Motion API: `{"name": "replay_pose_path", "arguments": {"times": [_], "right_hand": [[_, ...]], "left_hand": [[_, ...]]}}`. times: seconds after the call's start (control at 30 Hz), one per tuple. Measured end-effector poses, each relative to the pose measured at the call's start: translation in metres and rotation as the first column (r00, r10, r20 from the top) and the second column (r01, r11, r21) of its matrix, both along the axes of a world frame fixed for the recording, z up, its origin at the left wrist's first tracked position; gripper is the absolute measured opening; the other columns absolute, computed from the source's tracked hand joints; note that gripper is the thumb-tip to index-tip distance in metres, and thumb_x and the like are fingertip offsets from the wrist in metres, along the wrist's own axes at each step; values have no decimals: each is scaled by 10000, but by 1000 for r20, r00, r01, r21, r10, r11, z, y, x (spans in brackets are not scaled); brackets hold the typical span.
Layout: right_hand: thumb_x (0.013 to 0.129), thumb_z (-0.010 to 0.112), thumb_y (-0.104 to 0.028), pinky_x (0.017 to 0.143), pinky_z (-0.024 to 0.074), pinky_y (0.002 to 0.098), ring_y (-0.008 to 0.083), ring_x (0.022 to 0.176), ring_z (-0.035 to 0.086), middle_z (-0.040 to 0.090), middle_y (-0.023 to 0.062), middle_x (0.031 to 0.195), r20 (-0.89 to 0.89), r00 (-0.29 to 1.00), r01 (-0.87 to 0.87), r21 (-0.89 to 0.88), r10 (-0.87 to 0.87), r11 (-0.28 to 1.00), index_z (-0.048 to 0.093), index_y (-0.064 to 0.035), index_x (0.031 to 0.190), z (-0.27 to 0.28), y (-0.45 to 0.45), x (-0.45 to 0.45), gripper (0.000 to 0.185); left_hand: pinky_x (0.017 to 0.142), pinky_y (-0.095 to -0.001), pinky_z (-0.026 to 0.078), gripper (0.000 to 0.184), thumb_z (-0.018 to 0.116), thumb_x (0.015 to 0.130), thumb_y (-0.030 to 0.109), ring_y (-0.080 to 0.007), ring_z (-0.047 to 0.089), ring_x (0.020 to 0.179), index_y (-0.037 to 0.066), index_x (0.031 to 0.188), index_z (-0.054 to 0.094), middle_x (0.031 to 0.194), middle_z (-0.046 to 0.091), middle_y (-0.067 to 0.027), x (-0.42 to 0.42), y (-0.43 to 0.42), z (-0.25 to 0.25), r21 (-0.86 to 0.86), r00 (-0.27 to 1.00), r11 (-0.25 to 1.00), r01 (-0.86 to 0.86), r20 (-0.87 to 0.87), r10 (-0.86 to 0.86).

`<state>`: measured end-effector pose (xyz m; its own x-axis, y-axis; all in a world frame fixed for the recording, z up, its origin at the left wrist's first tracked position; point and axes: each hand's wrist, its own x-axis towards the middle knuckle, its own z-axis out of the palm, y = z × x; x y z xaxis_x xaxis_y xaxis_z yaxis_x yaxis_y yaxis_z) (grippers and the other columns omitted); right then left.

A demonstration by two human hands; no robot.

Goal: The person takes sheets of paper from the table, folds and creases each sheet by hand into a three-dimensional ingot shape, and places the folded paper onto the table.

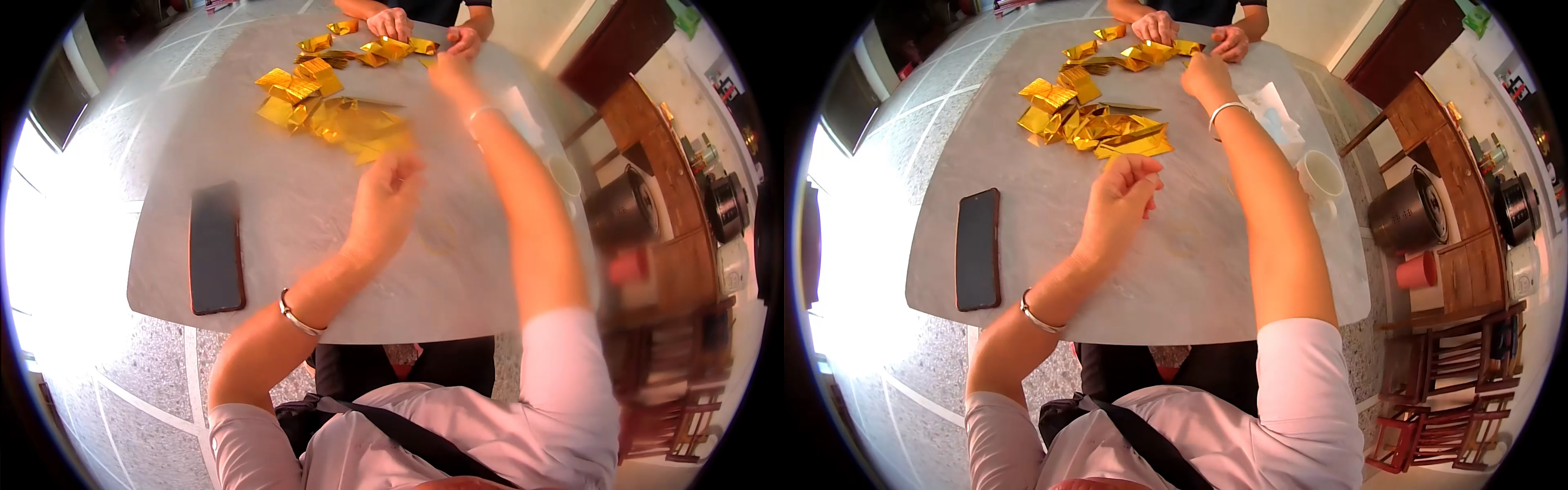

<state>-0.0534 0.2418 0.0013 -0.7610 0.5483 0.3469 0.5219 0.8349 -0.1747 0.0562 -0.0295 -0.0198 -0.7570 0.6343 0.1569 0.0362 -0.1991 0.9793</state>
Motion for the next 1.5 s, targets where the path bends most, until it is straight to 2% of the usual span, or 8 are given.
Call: {"name": "replay_pose_path", "arguments": {"times": [0.27, 0.43, 0.5, 0.73, 0.83, 0.93, 1.17, 1.5], "right_hand": [[834, 501, -173, 870, 448, 362, 268, 1026, 573, 616, 96, 1074, 2, 1000, 1, 50, -1, 999, 615, -108, 1056, -70, 68, -36, 258], [804, 512, -113, 760, 502, 361, 284, 885, 628, 654, 129, 923, 195, 981, -57, 278, 1, 959, 673, -91, 890, -21, 2, 8, 184], [784, 523, -97, 723, 511, 363, 290, 838, 638, 657, 140, 859, 155, 987, -107, 380, 51, 919, 680, -85, 835, -25, 3, 13, 166], [771, 535, -92, 652, 507, 349, 289, 744, 637, 659, 139, 804, -68, 980, -135, 471, 189, 871, 670, -63, 759, -22, -19, 29, 139], [751, 582, -122, 644, 491, 343, 273, 751, 624, 658, 126, 839, -177, 944, -288, -22, 280, 957, 652, -41, 804, 8, -56, 33, 120], [728, 625, -160, 668, 481, 360, 271, 775, 612, 652, 115, 858, -329, 771, -637, -410, 546, 653, 637, -38, 870, 14, -75, 44, 187], [732, 617, -184, 675, 470, 354, 286, 738, 595, 637, 127, 805, -185, 713, -698, -90, 677, 710, 636, -50, 875, -9, -92, 60, 197], [762, 574, -218, 570, 468, 329, 234, 603, 608, 632, 90, 661, -434, 840, -464, -265, 325, 846, 648, -80, 835, 4, -65, 33, 173]], "left_hand": [[584, -206, 412, 132, 491, 839, 58, -59, 468, 645, 25, 960, 534, 800, 552, -11, 4, -3, 7, -12, 1000, 1000, 10, -16, -10], [615, -228, 428, 134, 497, 831, 47, -85, 505, 677, 8, 952, 540, 804, 572, -36, 7, -3, 11, -2, 1000, 1000, 10, 11, -10], [662, -262, 457, 140, 514, 813, 19, -130, 575, 730, -24, 941, 553, 813, 610, -88, 7, -4, 14, -6, 1000, 1000, -9, 28, 9], [604, -219, 421, 124, 493, 836, 46, -73, 489, 669, 15, 945, 543, 784, 557, -15, 4, 0, -1, 6, 990, 1000, -24, -140, 25], [610, -233, 431, 117, 505, 829, 33, -84, 508, 670, 13, 936, 548, 779, 565, -31, 9, 3, -10, -16, 949, 1000, -8, -315, 2], [611, -256, 442, 117, 510, 822, 26, -110, 525, 657, 10, 931, 548, 778, 580, -61, 14, 0, -2, -62, 916, 997, 48, -396, -68], [614, -304, 453, 124, 510, 805, 25, -187, 555, 648, -3, 921, 542, 772, 595, -117, 18, -2, 2, -102, 868, 991, 83, -481, -122], [609, -312, 455, 118, 508, 801, 24, -207, 557, 634, -3, 911, 539, 763, 594, -129, 18, -2, 2, -117, 845, 990, 76, -519, -126]]}}
